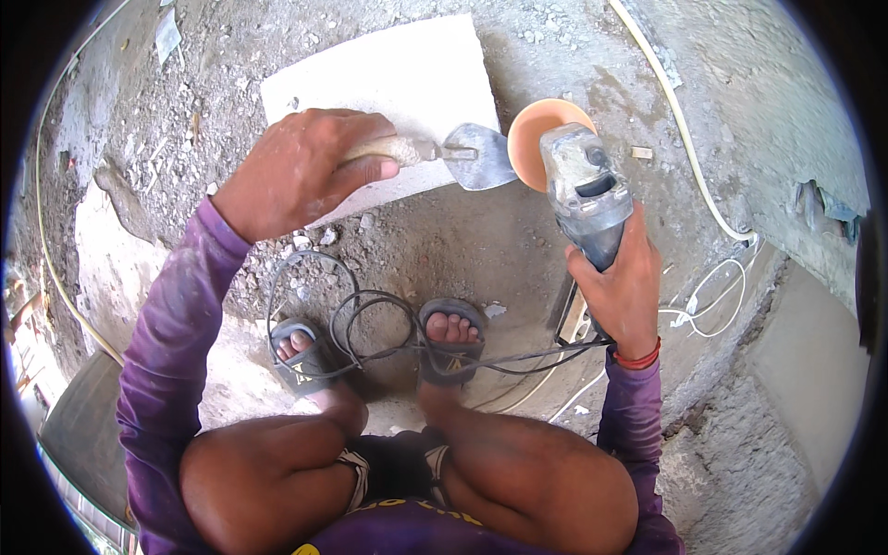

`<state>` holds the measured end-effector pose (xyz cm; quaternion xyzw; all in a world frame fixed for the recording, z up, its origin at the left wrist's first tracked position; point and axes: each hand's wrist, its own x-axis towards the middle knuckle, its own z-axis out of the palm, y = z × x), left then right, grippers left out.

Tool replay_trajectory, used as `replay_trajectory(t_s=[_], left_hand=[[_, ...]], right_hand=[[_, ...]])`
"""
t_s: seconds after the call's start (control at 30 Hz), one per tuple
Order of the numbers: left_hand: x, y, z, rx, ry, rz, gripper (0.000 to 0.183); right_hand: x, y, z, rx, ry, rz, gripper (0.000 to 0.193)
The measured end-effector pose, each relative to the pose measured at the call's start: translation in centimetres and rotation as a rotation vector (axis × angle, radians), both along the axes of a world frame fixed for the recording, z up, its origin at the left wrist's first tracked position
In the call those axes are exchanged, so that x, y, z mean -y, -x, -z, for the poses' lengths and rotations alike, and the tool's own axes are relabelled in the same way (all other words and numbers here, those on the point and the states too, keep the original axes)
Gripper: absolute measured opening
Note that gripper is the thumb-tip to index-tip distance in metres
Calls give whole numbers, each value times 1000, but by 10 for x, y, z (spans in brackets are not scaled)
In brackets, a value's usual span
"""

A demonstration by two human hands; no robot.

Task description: The person sits on the floor and uses an angle grinder to smooth the edges of a white tile. They hold the tile with a trowel in the left hand and operate the grinder with the right hand, moving the tool along the tile edges.

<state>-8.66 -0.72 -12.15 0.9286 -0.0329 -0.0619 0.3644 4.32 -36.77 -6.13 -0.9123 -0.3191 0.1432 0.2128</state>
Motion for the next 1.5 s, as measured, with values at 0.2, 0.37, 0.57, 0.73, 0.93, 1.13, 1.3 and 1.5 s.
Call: replay_trajectory(t_s=[0.2,0.37,0.57,0.73,0.93,1.13,1.3,1.5], left_hand=[[1,-7,-13,-39,-37,18,46],[5,-6,-19,-36,-45,-10,42],[5,-7,-16,-32,-42,-4,40],[5,-6,-18,-19,-52,-6,40],[6,-6,-18,-9,-62,-6,40],[5,-7,-21,-20,-68,10,40],[5,-6,-18,2,-60,12,40],[6,-7,-20,-22,-63,17,39]], right_hand=[[-4,-8,7,-48,37,3,58],[-8,-11,8,-61,40,12,55],[-14,-12,12,-87,12,29,55],[-17,-13,15,-93,12,21,56],[-18,-14,16,-108,14,24,57],[-22,-14,15,-138,-4,27,56],[-22,-14,16,-143,4,39,56],[-24,-15,17,-141,8,28,56]])
